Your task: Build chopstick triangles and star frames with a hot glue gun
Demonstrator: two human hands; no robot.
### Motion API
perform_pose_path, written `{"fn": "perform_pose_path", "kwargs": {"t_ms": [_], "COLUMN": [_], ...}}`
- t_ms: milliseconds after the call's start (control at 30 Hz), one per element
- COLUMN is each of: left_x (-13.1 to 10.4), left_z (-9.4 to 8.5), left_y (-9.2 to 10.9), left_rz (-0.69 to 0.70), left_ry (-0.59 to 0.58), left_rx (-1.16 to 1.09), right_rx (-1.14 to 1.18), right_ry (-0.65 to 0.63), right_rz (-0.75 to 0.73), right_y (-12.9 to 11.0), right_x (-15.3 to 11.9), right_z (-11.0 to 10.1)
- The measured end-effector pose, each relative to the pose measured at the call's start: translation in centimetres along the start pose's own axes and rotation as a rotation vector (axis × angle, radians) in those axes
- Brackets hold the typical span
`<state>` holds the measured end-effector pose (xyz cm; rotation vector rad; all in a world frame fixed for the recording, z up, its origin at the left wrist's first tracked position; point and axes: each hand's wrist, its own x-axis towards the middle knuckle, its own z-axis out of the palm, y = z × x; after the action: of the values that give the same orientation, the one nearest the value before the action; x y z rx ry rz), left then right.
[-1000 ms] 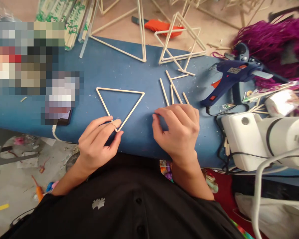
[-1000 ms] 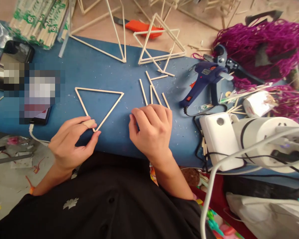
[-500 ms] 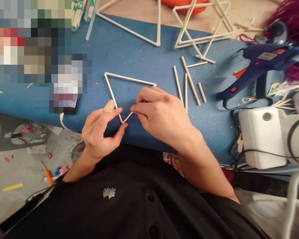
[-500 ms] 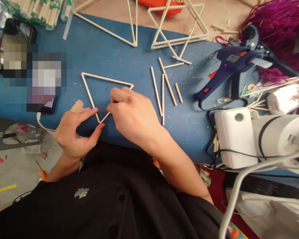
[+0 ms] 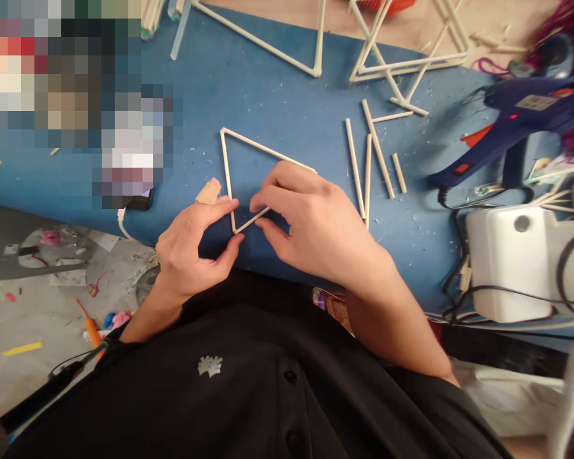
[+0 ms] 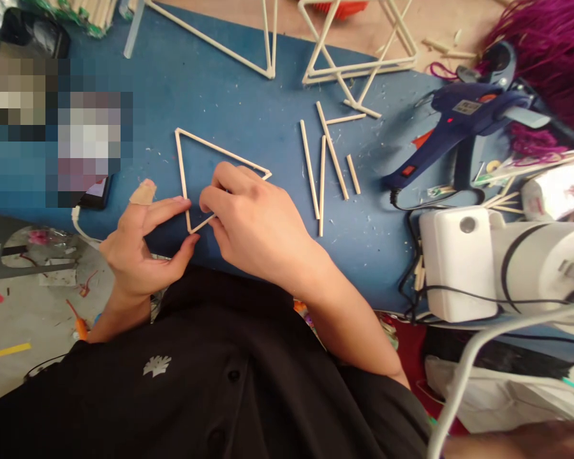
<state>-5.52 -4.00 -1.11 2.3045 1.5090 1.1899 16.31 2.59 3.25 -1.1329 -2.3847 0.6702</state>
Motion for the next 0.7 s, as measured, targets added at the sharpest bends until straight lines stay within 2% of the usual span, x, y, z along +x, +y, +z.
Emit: {"fn": "perform_pose_path", "kwargs": {"t_ms": [233,400,700], "left_x": [-0.6,-0.6,-0.4], "left_z": [-0.1,-0.1,-0.1], "left_y": [-0.1,0.0,-0.4], "left_rz": [-0.035,-0.061,0.011], "left_ry": [-0.005,-0.015,-0.007], "left_rx": [0.057,0.051,0.023], "right_rx": [-0.019,-0.004,0.115], "right_ry": [-0.023,-0.051,-0.037], "right_rz": [-0.09,-0.094,-0.035], "right_y": [-0.7,-0.6,-0.8], "right_x": [0.3,0.4,0.3], "right_z": [1.2,1.4,1.2]}}
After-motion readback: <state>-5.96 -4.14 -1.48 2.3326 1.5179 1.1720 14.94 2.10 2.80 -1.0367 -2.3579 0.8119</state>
